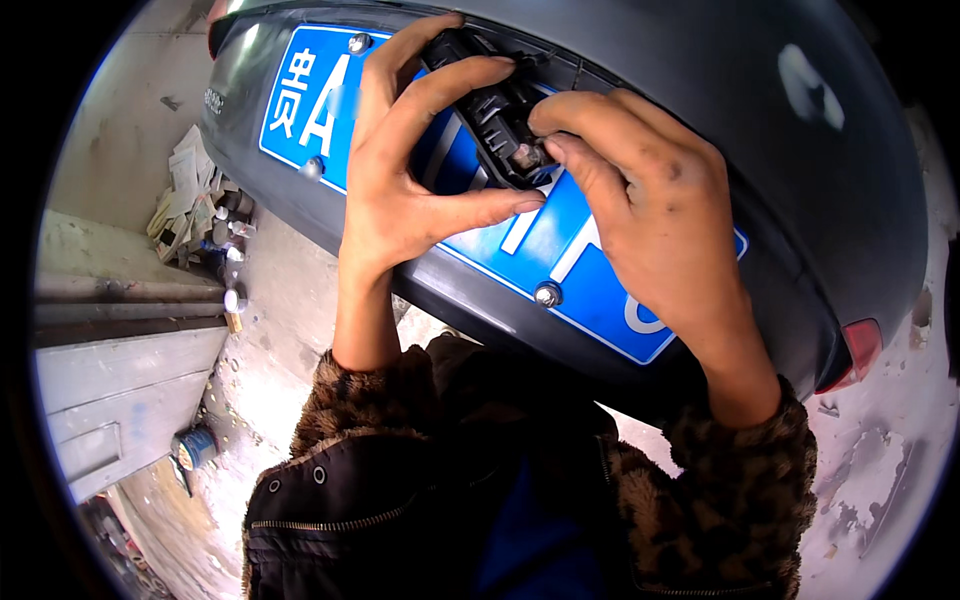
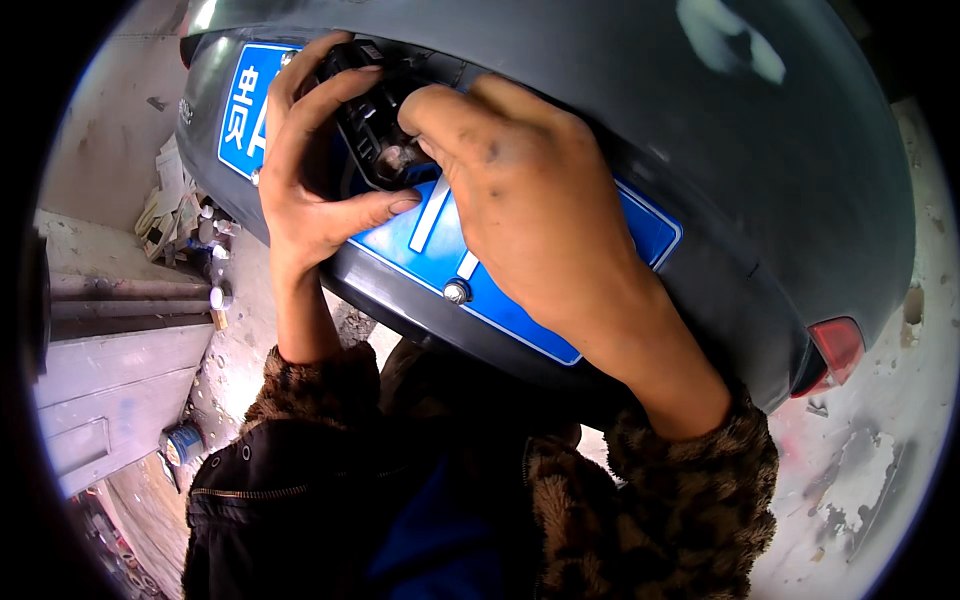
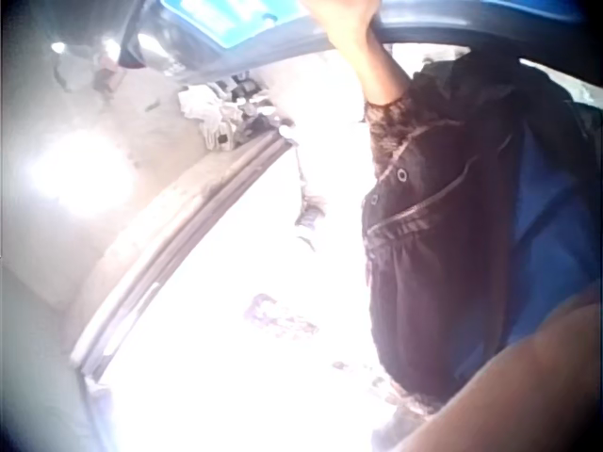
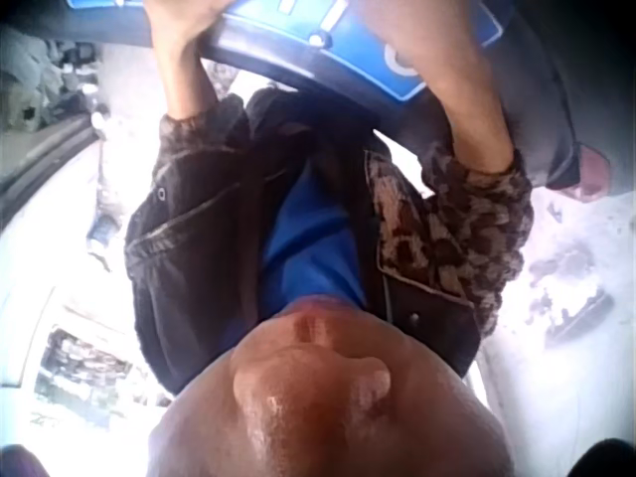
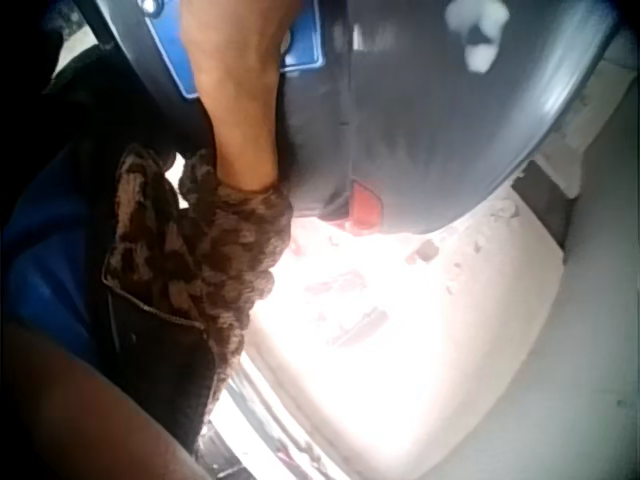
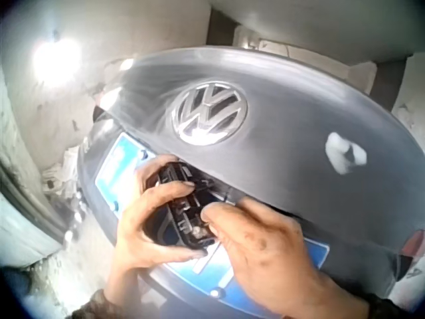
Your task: The person installs a rear camera on a vehicle license plate area by inserting wires, using a screwdriver to secure the housing, and adjusting the component into place.
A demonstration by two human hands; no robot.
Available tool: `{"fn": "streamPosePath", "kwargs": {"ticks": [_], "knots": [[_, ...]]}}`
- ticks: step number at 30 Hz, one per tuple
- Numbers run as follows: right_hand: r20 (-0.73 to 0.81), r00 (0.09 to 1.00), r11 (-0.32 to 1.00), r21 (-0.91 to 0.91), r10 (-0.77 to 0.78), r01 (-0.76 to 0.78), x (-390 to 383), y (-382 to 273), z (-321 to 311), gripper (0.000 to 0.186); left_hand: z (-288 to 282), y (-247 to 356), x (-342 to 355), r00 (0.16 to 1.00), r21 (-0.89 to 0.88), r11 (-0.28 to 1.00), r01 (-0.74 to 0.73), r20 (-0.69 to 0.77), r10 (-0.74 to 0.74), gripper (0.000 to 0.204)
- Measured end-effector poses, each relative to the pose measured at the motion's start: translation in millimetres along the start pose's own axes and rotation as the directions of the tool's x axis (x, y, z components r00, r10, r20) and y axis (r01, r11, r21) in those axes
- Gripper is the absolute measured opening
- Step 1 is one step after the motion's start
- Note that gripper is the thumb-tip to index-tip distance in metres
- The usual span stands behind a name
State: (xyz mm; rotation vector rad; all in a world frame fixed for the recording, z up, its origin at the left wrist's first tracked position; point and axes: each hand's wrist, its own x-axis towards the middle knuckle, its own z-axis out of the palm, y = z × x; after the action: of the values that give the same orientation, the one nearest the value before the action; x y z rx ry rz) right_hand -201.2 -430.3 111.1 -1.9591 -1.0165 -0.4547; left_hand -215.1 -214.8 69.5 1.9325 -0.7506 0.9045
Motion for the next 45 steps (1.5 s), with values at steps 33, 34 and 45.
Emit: {"fn": "streamPosePath", "kwargs": {"ticks": [33,34,45], "knots": [[0.130,0.984,0.993,-0.022,0.122,-0.120,3.3,-12.8,-4.8,0.011,1.3,8.8,-9.8,0.992,0.096,0.994,0.044,-0.122,-0.033,0.078],[0.139,0.984,0.994,-0.022,0.110,-0.108,3.7,-12.9,-5.6,0.011,1.5,9.1,-10.0,0.992,0.100,0.994,0.045,-0.123,-0.033,0.078],[0.277,0.941,0.979,0.006,0.195,-0.204,2.8,-19.0,-21.0,0.024,6.9,17.2,-10.5,0.988,0.110,0.993,0.053,-0.149,-0.036,0.071]]}}
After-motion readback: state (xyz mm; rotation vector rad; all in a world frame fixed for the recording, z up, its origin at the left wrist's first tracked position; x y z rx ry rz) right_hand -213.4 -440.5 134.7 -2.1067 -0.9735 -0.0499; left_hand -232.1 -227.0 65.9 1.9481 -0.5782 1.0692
